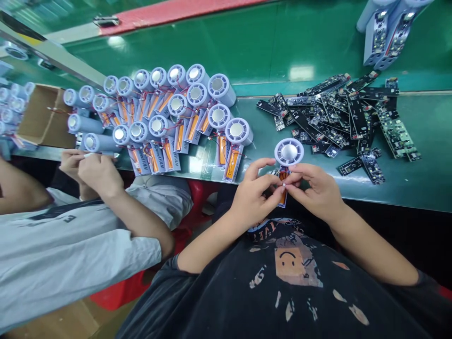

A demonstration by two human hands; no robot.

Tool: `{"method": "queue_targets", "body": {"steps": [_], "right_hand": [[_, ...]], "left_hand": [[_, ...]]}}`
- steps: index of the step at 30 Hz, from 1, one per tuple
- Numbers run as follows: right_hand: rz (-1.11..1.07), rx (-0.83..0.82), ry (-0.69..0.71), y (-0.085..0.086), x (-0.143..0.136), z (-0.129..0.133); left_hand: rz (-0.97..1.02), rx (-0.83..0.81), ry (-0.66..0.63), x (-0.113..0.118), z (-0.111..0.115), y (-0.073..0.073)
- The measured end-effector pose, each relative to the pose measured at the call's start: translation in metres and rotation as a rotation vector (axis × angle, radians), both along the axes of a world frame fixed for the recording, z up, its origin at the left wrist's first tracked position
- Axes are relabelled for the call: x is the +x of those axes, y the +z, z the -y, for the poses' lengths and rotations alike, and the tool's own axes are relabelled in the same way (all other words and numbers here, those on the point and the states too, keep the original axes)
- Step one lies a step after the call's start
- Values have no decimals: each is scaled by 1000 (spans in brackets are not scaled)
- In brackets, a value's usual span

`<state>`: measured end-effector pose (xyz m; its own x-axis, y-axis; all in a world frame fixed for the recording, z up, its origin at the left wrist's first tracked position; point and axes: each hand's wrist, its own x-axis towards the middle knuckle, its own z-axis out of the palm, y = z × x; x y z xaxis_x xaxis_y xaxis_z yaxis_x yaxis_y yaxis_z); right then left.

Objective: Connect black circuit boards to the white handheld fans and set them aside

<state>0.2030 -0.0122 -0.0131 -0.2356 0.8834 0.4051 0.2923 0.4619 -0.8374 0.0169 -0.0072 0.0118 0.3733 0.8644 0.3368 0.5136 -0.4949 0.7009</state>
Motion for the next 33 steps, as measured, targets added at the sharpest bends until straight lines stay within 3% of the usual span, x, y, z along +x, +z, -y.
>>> {"method": "queue_targets", "body": {"steps": [4,8,13,16,19,21,25,33], "right_hand": [[136,86,-42,2,-1,-1],[143,125,9,3,-2,-4],[90,43,-21,4,-4,-3],[60,37,-115,8,-6,-2],[158,198,-211,12,-7,-2],[290,289,-241,14,-8,-3],[452,338,-258,17,-8,-4],[444,383,-292,14,-10,-3]], "left_hand": [[-28,29,-5,0,-1,1],[-13,41,-2,0,-4,1],[33,42,2,0,-4,-2],[182,-74,26,2,-2,-9],[378,-297,33,4,1,-16],[419,-356,23,4,3,-18],[387,-284,16,3,2,-16],[319,-194,12,3,2,-15]]}}
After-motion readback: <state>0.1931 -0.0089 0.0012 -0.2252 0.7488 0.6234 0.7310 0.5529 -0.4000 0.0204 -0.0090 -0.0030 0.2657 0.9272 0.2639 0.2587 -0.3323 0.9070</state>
